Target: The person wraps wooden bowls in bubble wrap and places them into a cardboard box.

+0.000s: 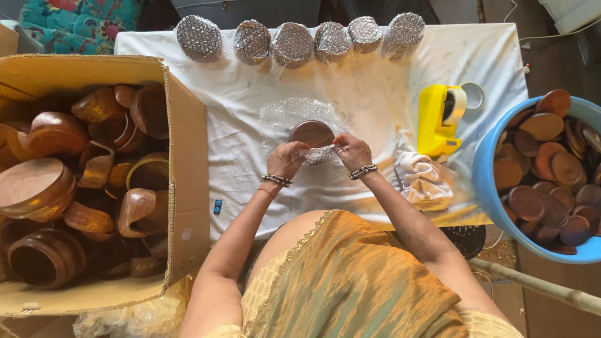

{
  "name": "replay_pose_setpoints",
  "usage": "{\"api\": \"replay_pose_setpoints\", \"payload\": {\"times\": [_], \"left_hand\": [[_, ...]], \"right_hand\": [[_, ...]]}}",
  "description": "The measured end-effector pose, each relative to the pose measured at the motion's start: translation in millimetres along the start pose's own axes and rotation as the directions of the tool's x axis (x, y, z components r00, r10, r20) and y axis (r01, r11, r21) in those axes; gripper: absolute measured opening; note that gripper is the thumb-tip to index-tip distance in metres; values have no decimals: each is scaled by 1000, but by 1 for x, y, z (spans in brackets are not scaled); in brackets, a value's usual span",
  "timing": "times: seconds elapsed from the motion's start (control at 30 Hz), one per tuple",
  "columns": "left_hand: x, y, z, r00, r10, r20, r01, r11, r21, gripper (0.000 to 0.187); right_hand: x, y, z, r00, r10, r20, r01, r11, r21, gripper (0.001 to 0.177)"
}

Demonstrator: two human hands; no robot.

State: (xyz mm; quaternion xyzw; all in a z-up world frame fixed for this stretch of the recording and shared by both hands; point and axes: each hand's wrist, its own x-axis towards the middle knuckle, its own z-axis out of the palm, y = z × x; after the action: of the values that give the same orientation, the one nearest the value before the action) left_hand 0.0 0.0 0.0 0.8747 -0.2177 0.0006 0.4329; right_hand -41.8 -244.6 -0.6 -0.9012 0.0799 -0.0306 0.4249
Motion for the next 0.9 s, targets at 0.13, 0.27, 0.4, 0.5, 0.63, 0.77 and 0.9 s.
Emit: {"api": "replay_pose_setpoints", "payload": {"times": [0.13,0.27,0.4,0.5,0.63,0.77,0.9], "left_hand": [[9,-15,12,997,-62,-46,61,998,-23,16],[17,-22,19,965,-259,37,260,964,-59,23],[27,-24,20,900,-435,-5,435,900,-9,26],[30,-28,22,876,-482,-9,482,874,61,26],[28,-2,9,855,-513,-75,516,856,28,23],[14,15,5,868,379,-321,-209,865,456,26],[-5,-19,38,893,441,89,-447,847,288,31]], "right_hand": [[0,-19,-4,1000,-1,-22,0,999,-44,17],[-1,-38,-9,985,-166,-49,151,964,-221,10],[3,-40,-9,999,-43,-15,39,975,-218,9],[6,-34,-7,999,32,-6,-32,967,-252,15],[9,-26,-2,999,33,-32,-41,959,-281,19],[15,-18,4,998,-13,-68,-10,944,-331,22],[18,-15,8,994,-39,-105,-2,931,-366,22]]}}
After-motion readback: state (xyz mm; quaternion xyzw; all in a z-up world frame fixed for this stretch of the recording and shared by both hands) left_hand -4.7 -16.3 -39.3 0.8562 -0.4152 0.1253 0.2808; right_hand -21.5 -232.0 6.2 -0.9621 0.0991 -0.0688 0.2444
